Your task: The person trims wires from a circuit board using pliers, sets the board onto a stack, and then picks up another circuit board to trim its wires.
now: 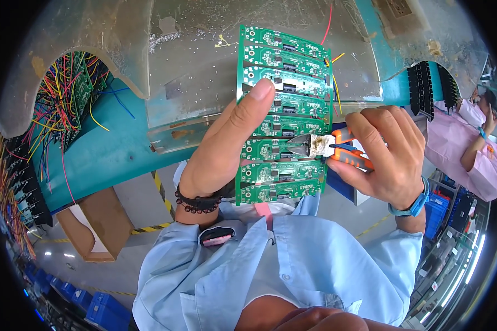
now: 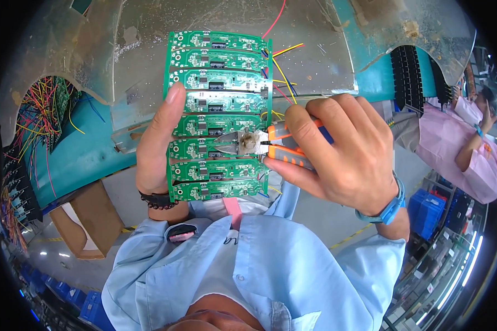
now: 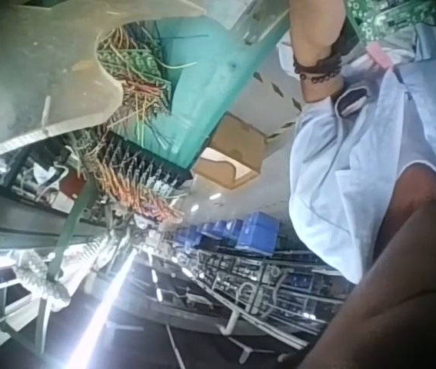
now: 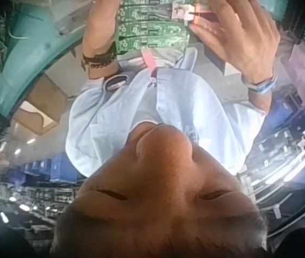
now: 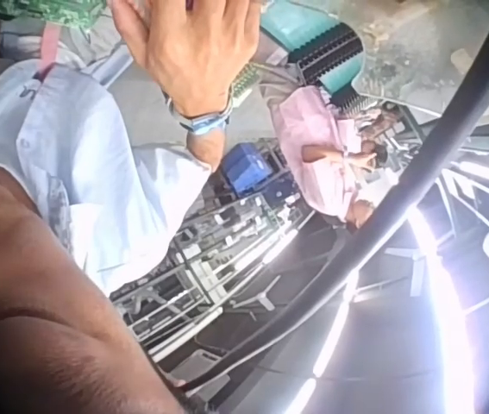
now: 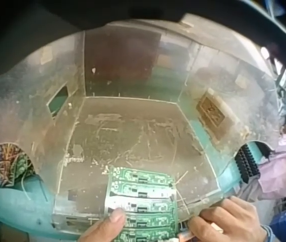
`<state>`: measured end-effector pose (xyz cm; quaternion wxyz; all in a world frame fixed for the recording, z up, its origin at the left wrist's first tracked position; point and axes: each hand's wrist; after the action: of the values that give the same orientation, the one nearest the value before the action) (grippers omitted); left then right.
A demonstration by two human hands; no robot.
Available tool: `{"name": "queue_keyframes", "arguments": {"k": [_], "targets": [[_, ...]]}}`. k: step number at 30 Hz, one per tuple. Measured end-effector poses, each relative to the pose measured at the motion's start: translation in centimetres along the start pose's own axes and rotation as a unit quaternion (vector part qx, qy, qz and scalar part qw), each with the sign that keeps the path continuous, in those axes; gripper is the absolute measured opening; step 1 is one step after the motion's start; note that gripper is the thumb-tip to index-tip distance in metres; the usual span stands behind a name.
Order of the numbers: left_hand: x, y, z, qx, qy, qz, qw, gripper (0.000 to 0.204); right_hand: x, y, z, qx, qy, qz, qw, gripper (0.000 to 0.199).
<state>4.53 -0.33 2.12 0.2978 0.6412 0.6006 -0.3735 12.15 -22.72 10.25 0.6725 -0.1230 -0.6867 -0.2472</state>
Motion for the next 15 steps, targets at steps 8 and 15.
{"name": "queue_keyframes", "arguments": {"k": [8, 15], "targets": [[-0.09, -0.09, -0.04, 0.012, -0.012, 0.019, 1.000, 0.057, 0.19, 0.28, 0.56, 0.000, -0.012, 0.012, 1.000, 0.056], [-0.14, -0.02, -0.11, 0.017, -0.004, 0.020, 1.000, 0.057, 0.20, -0.04, 0.51, -0.005, -0.017, 0.026, 1.000, 0.056]]}}
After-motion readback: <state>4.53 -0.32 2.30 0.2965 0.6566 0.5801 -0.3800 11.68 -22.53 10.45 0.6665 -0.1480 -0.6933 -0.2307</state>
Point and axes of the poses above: each hand's wrist, its own y-axis towards the middle knuckle, its own x-axis out of the back of the hand, z = x × y, and after that the axes turned 6 degrees about -x, right-handed
